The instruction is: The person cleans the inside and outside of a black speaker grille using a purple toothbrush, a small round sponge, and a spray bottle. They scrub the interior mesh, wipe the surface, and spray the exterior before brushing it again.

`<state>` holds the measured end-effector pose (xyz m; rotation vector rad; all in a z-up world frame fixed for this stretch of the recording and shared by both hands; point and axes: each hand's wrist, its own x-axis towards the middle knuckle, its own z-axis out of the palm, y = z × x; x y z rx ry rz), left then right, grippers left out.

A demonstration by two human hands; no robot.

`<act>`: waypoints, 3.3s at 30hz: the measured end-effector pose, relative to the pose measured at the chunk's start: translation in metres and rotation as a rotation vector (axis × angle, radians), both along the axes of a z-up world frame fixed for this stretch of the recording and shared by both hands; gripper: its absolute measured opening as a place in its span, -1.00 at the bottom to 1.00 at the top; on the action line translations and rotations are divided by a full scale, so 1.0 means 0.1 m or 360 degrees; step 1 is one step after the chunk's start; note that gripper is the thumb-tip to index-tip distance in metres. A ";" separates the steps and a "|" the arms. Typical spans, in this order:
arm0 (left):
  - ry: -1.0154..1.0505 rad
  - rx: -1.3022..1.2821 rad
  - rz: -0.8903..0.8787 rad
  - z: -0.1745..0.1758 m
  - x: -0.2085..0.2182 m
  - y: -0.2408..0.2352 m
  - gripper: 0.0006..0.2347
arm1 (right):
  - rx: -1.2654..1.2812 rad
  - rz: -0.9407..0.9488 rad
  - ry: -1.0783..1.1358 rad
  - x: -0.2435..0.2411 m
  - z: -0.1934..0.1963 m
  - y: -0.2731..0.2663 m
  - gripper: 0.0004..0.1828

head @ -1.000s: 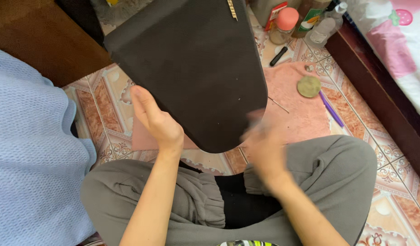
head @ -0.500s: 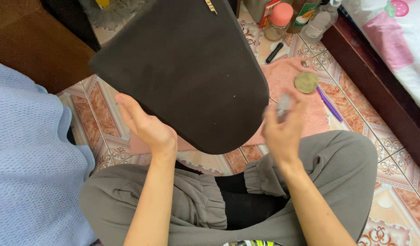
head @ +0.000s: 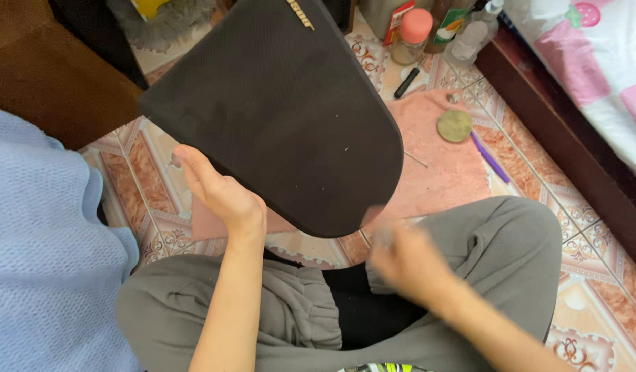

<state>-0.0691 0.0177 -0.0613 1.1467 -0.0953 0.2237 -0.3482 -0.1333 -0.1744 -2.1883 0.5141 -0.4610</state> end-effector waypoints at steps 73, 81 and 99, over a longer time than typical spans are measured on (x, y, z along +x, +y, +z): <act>-0.1120 0.1442 -0.0778 0.55 0.05 0.32 -0.76 | -0.0535 -0.0172 -0.0768 1.32 1.77 -0.59 -0.91; -0.1081 0.1276 -0.0577 0.46 0.45 0.68 -0.74 | -0.0572 -0.0258 -0.0808 1.44 1.26 -0.79 -0.91; -0.1157 0.0816 -0.0197 0.55 0.52 0.24 -0.52 | -0.0651 0.0149 -0.1078 1.80 1.48 -0.16 -0.84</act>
